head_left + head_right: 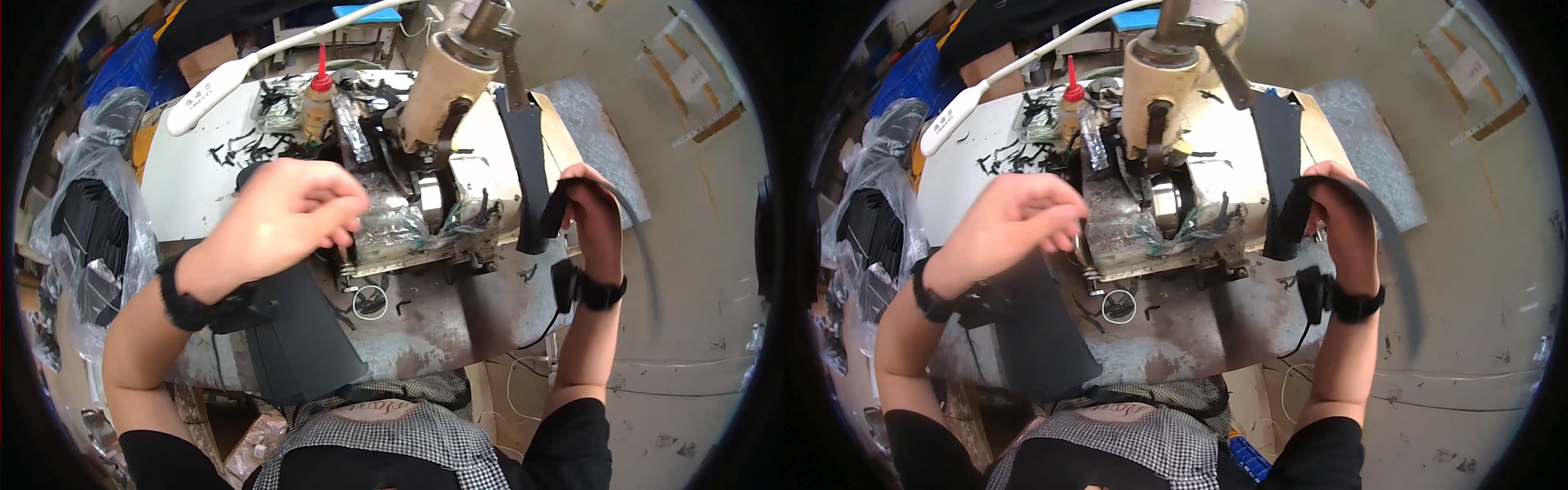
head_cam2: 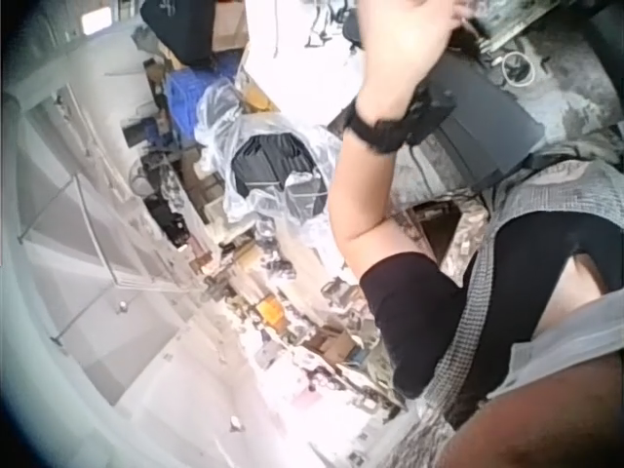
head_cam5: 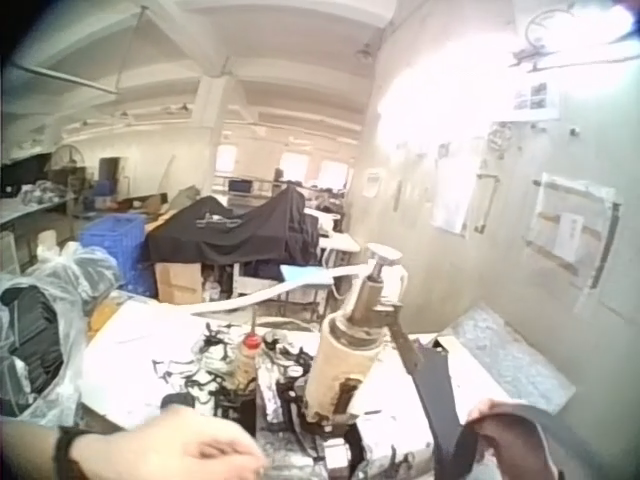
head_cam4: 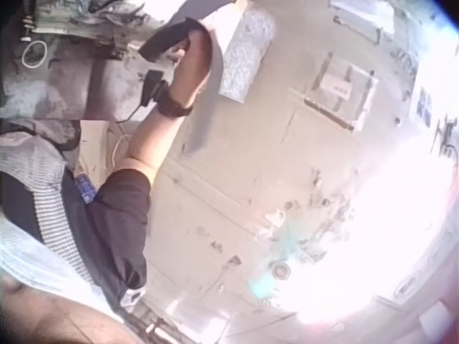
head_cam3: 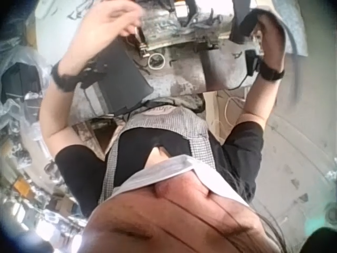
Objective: The recorder is using a skiving machine to trim edges of black shoe components and then organizing them in the factory.
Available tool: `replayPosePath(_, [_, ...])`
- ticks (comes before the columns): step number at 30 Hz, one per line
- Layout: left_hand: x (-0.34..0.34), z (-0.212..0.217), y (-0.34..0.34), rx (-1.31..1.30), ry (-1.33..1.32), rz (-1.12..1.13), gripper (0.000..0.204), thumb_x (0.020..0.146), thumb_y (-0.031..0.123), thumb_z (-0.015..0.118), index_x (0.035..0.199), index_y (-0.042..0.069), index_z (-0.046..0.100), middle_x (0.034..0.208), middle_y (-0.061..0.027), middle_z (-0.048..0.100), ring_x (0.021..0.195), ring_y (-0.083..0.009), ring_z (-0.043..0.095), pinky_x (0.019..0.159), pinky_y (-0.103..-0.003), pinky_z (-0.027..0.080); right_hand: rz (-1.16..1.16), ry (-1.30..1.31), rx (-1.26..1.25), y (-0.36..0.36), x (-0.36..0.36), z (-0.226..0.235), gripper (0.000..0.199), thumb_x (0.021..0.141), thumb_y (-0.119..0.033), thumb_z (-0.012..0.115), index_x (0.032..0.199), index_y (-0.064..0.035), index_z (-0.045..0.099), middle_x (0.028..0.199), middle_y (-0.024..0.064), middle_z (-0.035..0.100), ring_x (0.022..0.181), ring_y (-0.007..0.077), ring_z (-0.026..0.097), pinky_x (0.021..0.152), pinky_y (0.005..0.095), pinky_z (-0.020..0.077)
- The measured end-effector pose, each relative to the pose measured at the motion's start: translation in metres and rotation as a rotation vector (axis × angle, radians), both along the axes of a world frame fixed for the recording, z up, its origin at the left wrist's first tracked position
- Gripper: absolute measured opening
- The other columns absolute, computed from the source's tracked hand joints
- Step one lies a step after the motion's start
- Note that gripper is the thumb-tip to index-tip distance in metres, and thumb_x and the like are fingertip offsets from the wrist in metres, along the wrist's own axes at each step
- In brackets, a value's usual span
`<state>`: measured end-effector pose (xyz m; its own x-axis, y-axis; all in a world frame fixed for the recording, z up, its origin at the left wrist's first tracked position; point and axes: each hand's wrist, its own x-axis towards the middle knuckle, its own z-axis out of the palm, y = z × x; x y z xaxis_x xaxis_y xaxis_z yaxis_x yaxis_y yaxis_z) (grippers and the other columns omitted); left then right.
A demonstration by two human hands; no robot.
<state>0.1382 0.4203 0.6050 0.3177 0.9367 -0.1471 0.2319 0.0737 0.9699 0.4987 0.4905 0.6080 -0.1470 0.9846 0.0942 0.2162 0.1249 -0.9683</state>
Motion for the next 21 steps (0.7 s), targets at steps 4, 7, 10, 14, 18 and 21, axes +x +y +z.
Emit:
replayPosePath(4, [-0.035,-0.014,-0.005,0.31,0.286,0.22,0.02,0.086,0.009,0.063,0.104,0.0,0.063,0.099,-0.0059,0.063,0.091,-0.0124,0.059,0.079,-0.026,0.047,-0.066,-0.135,-0.324,0.028,0.03,-0.014,0.009,0.081,-0.005,0.052,0.076,-0.0038,0.06,0.059,-0.0017,0.052,0.046,0.0075,0.047,0.044,0.022,0.0375])
replayPosePath(7, [-0.06,-0.025,-0.013,0.416,0.523,0.275,0.039,0.078,0.012,0.069,0.115,0.001,0.059,0.119,-0.0097,0.056,0.109,-0.02,0.053,0.091,-0.033,0.044,-0.036,-0.154,-0.37,0.036,0.042,-0.028,0.008,0.081,-0.005,0.054,0.077,-0.0047,0.06,0.059,-0.0049,0.05,0.047,0.0049,0.045,0.044,0.0202,0.0355])
replayPosePath(10, [-0.078,-0.037,-0.018,0.34,0.626,0.249,0.05,0.076,0.015,0.072,0.121,0.0,0.056,0.122,-0.0117,0.054,0.111,-0.0236,0.053,0.092,-0.036,0.043,-0.016,-0.133,-0.343,0.036,0.046,-0.035,0.008,0.081,-0.006,0.055,0.081,-0.0052,0.062,0.062,-0.0078,0.05,0.049,0.0019,0.042,0.046,0.0181,0.032])
replayPosePath(14, [-0.085,-0.042,-0.019,0.328,0.664,0.259,0.053,0.075,0.016,0.073,0.122,-0.001,0.055,0.121,-0.0123,0.054,0.111,-0.0238,0.054,0.089,-0.034,0.045,-0.097,-0.196,-0.241,0.016,0.024,-0.027,0.013,0.082,-0.009,0.055,0.09,-0.0042,0.064,0.066,-0.0093,0.051,0.053,-0.0003,0.04,0.048,0.0172,0.028])
replayPosePath(18, [-0.092,-0.052,-0.01,0.393,0.68,0.25,0.058,0.072,0.018,0.076,0.122,-0.003,0.054,0.119,-0.0121,0.053,0.105,-0.0233,0.055,0.084,-0.033,0.048,-0.15,-0.28,-0.215,-0.008,0.024,-0.025,0.016,0.084,-0.008,0.056,0.097,0.0,0.062,0.068,-0.0054,0.054,0.056,0.0013,0.045,0.051,0.0188,0.0349])
replayPosePath(21, [-0.094,-0.057,-0.001,0.411,0.699,0.232,0.063,0.069,0.02,0.078,0.122,-0.002,0.053,0.115,-0.0117,0.053,0.097,-0.0226,0.055,0.081,-0.032,0.048,-0.289,-0.692,0.302,-0.023,0.029,-0.042,0.029,0.08,-0.007,0.066,0.107,0.0003,0.059,0.079,0.0015,0.057,0.06,0.0049,0.046,0.053,0.0208,0.0388])
